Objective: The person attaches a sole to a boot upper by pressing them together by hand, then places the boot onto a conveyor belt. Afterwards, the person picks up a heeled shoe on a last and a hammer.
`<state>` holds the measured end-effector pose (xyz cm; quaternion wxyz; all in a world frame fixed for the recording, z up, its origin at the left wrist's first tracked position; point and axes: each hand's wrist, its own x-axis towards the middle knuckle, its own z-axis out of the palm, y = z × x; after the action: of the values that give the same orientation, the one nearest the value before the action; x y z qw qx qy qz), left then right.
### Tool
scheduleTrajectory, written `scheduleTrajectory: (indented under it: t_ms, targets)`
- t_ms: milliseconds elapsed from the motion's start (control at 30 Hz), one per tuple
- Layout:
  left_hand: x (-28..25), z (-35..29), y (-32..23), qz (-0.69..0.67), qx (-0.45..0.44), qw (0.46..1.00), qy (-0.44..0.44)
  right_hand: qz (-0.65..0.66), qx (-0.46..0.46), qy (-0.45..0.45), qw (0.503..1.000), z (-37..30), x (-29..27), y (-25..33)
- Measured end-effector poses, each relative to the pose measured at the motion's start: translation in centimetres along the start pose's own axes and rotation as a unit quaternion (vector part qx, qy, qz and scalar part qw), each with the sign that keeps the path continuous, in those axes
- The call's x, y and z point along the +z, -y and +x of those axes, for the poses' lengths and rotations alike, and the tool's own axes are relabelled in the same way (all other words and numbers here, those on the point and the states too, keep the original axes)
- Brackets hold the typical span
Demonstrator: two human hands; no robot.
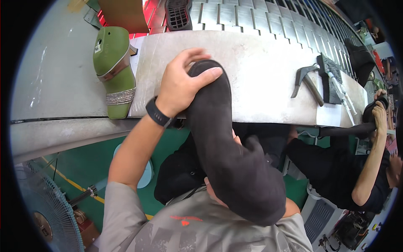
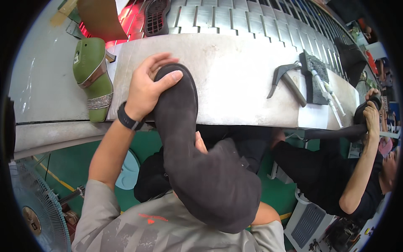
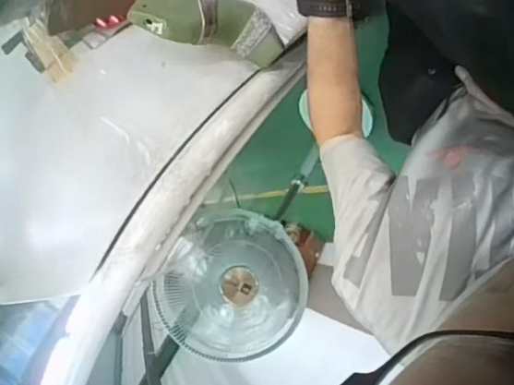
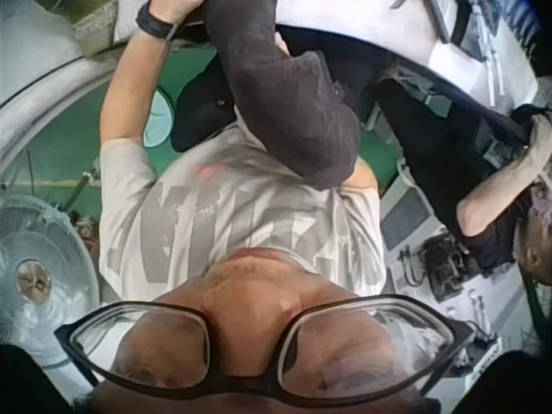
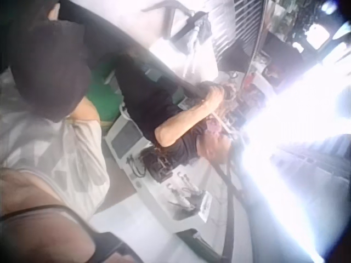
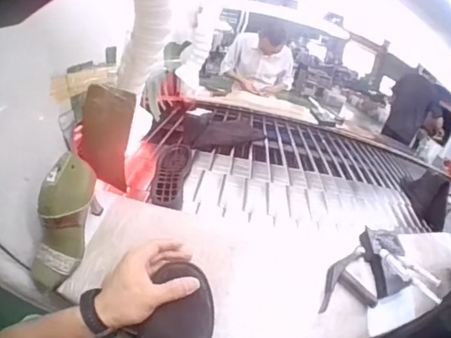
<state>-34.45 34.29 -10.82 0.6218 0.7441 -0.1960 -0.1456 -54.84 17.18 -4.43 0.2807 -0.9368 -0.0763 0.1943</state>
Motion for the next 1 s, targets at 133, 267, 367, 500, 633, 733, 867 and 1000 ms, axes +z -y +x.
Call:
scheduleTrajectory:
  t_ms: [133,267,367,500,633,733,867,1000]
  targets:
    - [2.4,-3.6,1.6,-0.081,0.049,0.981,-0.17,-0.04,-0.146,-0.117,0.981,-1.0,3.1,-2.1]
    - [3.5,-5.6,1.0,-0.09,0.047,0.979,-0.179,-0.014,-0.09,-0.091,0.992,-1.1,4.3,-2.2]
    - [3.6,-5.6,1.2,-0.084,0.052,0.979,-0.178,0.15,0.054,-0.037,0.986,-0.6,5.9,-3.5]
    - [2.0,-4.3,1.5,-0.095,0.029,0.987,-0.125,0.026,0.005,-0.065,0.997,-1.1,5.3,-2.8]
    - [-1.9,-0.5,0.0,-0.28,-0.072,0.955,0.06,0.046,-0.034,-0.108,0.992,-1.1,4.8,-3.4]
    - [-1.2,0.1,-0.6,-0.329,-0.068,0.935,0.116,0.055,-0.063,-0.143,0.986,-1.3,4.0,-4.1]
    - [-0.3,-0.4,-0.8,-0.338,-0.076,0.93,0.119,0.077,-0.08,-0.189,0.976,-1.0,4.1,-5.8]
    - [0.4,-0.7,-1.8,-0.28,-0.054,0.956,0.07,0.095,-0.084,-0.244,0.962,-1.2,5.8,-6.9]
